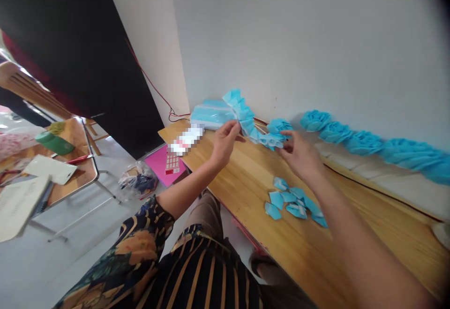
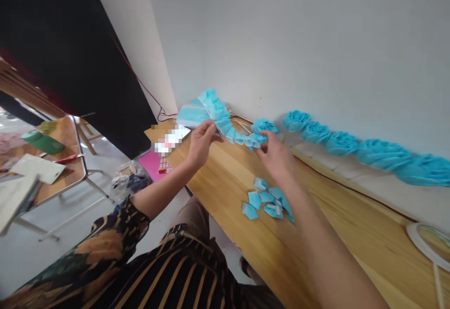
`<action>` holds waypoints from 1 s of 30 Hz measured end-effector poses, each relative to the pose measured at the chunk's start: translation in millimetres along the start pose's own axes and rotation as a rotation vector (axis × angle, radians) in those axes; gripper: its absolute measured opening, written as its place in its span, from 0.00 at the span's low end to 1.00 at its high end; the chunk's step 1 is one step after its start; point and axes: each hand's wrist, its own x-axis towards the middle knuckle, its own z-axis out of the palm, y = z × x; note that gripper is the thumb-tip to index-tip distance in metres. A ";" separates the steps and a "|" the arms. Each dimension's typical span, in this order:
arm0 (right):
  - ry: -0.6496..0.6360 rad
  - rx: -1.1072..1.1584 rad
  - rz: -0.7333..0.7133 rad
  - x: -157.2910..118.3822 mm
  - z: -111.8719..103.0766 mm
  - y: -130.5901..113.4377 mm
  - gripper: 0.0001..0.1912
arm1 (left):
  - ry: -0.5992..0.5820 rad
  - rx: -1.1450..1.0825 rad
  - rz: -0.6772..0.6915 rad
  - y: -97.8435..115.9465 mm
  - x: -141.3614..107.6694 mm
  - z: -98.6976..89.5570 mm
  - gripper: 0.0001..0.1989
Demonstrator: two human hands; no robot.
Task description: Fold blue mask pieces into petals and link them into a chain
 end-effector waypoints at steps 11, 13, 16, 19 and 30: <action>0.255 -0.368 0.255 -124.5 -73.3 115.3 0.16 | -0.728 0.605 -0.179 -62.4 -18.8 109.7 0.17; 0.180 -0.317 0.296 -142.8 -65.7 128.9 0.23 | -0.780 0.681 -0.142 -57.0 -16.7 110.3 0.19; 0.136 -0.142 0.382 -162.8 -58.3 145.7 0.33 | -0.786 0.795 -0.080 -44.1 -9.9 109.4 0.20; 0.165 -0.036 0.414 -170.1 -61.0 155.8 0.31 | -0.742 0.957 0.077 -35.2 -5.0 116.6 0.18; 0.287 -0.073 0.413 -172.0 -55.5 162.6 0.26 | -1.235 1.105 0.747 -80.5 -65.3 186.3 0.16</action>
